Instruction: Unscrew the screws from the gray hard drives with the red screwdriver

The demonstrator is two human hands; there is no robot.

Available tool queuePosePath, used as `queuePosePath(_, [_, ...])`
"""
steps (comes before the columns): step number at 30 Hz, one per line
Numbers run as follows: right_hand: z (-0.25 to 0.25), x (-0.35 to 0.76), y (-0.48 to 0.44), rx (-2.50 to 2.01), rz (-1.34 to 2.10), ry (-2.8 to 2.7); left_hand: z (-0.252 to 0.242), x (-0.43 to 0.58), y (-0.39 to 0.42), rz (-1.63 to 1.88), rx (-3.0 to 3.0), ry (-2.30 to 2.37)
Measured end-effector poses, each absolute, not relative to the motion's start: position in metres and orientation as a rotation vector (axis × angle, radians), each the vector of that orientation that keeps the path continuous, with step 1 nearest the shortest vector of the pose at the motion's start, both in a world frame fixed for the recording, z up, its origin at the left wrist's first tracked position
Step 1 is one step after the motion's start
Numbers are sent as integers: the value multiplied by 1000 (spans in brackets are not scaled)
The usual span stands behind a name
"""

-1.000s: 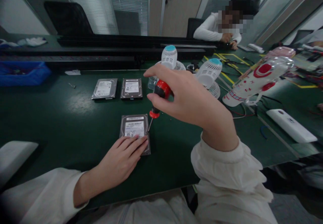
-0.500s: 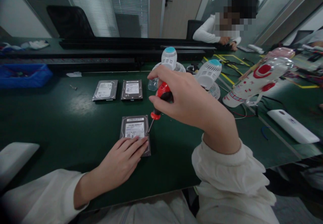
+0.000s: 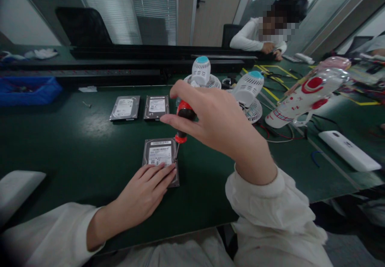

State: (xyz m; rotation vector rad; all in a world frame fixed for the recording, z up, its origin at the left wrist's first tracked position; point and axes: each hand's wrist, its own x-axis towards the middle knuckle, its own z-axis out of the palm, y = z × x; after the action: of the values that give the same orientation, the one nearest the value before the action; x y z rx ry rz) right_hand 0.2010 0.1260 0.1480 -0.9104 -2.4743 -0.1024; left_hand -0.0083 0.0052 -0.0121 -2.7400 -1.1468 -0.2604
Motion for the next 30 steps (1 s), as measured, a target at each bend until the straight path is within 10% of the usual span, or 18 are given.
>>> queuePosePath(30, [151,204,129,-792,-90,-2494,-14,-7,4,-290,-2728,-1142])
